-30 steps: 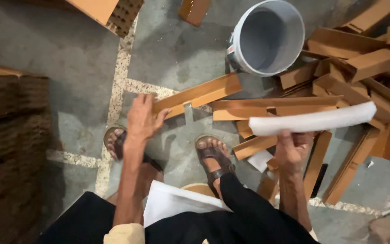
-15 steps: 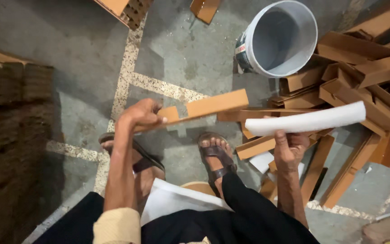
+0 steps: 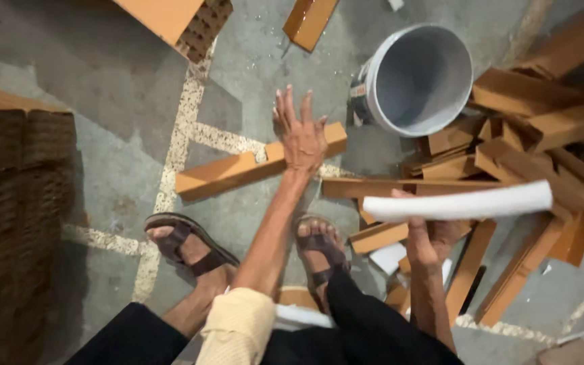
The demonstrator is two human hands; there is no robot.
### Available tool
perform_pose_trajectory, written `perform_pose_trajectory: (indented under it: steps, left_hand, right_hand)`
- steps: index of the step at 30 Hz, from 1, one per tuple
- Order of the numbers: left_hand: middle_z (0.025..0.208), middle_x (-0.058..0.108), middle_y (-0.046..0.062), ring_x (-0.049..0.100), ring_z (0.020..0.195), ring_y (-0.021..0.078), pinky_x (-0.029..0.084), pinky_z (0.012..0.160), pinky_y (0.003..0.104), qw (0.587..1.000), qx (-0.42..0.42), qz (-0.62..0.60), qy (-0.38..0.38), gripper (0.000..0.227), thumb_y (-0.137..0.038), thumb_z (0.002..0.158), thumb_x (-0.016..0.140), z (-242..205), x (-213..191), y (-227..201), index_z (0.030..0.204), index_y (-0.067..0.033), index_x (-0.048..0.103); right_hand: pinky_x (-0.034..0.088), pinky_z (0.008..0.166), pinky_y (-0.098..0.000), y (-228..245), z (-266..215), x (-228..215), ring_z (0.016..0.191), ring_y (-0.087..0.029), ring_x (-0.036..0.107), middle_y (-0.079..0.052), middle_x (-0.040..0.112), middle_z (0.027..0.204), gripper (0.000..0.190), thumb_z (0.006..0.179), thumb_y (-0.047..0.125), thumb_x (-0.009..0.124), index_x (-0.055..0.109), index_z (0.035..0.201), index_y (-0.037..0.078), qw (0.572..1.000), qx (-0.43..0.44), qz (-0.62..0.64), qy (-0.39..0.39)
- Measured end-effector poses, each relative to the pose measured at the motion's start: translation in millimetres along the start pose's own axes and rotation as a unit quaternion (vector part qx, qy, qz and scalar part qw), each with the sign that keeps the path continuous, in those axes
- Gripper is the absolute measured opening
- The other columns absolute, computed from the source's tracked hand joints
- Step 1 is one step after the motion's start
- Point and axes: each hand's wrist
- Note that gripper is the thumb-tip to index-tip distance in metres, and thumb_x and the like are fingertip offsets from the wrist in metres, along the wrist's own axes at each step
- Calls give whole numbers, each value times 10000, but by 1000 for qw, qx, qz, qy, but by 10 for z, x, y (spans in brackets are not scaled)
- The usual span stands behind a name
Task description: The person repeatedly wipes the surface of long, narrow cardboard pieces using a white cloth. They dip the cloth into a bucket of water, wring it out, and apply it to the cardboard, then place the cleaned pieces on the floor.
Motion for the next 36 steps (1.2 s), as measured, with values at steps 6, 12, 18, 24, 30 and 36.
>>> perform_pose_trajectory:
  steps: [6, 12, 18, 24, 30, 36]
  left_hand:
    - [1653, -67, 335, 83, 1507, 590, 74, 1211, 723, 997, -41, 60, -10, 880, -543, 1010, 563, 145, 319, 8, 1648, -147, 104]
    - [1655, -107, 336, 14, 1535, 571, 39, 1219, 725, 998, -46, 47, 10, 930, -587, 1008, 529, 226, 404, 4, 1655, -148, 25]
    - [1698, -230, 186, -149, 1564, 447, -115, 1249, 693, 995, -13, -15, -95, 932, -623, 1045, 541, -93, -71, 415, 1695, -272, -26]
    - [1714, -241, 156, -80, 1616, 453, -19, 1309, 642, 943, -223, 148, -198, 881, -734, 1043, 363, -338, -617, 1500, 1687, -311, -64]
    - [1682, -147, 300, -46, 1580, 522, 56, 1273, 673, 934, -282, 171, -139, 939, -753, 1032, 356, -198, -522, 1580, 1681, -139, 67]
    - [1702, -36, 334, -12, 1601, 498, 42, 1283, 682, 929, -279, 209, -124, 970, -668, 994, 499, -174, -667, 1429, 1682, -80, 149]
  right_hand:
    - [522, 1155, -533, 41, 311, 54, 1169, -321, 707, -219, 716, 1198, 253, 1062, 71, 627, 589, 1299, -10, 997, -14, 80, -6]
    - [518, 1141, -559, 53, 410, 214, 1154, -328, 697, -226, 707, 1162, 239, 1099, 71, 603, 595, 1320, -19, 998, -45, 52, 8]
    - [551, 1117, -543, 83, 329, 202, 1161, -312, 707, -191, 704, 1171, 251, 1093, 93, 605, 577, 1329, 10, 994, -87, 73, 4]
    - [558, 1072, -473, 85, 236, 296, 1092, -300, 705, -196, 713, 1132, 240, 1093, 109, 614, 588, 1292, -23, 999, -49, 14, 9]
    - [550, 1046, -468, 61, 339, 303, 1093, -323, 708, -204, 724, 1161, 260, 1077, 119, 621, 607, 1283, -38, 999, -38, 22, -5]
    - [528, 1127, -579, 110, 159, -30, 1174, -351, 694, -172, 691, 1210, 296, 1088, 103, 639, 566, 1371, 60, 987, -64, 138, -44]
Point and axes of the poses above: each hand's wrist, its own z-axis towards the middle knuckle, its own x-axis out of the palm, y = z × x
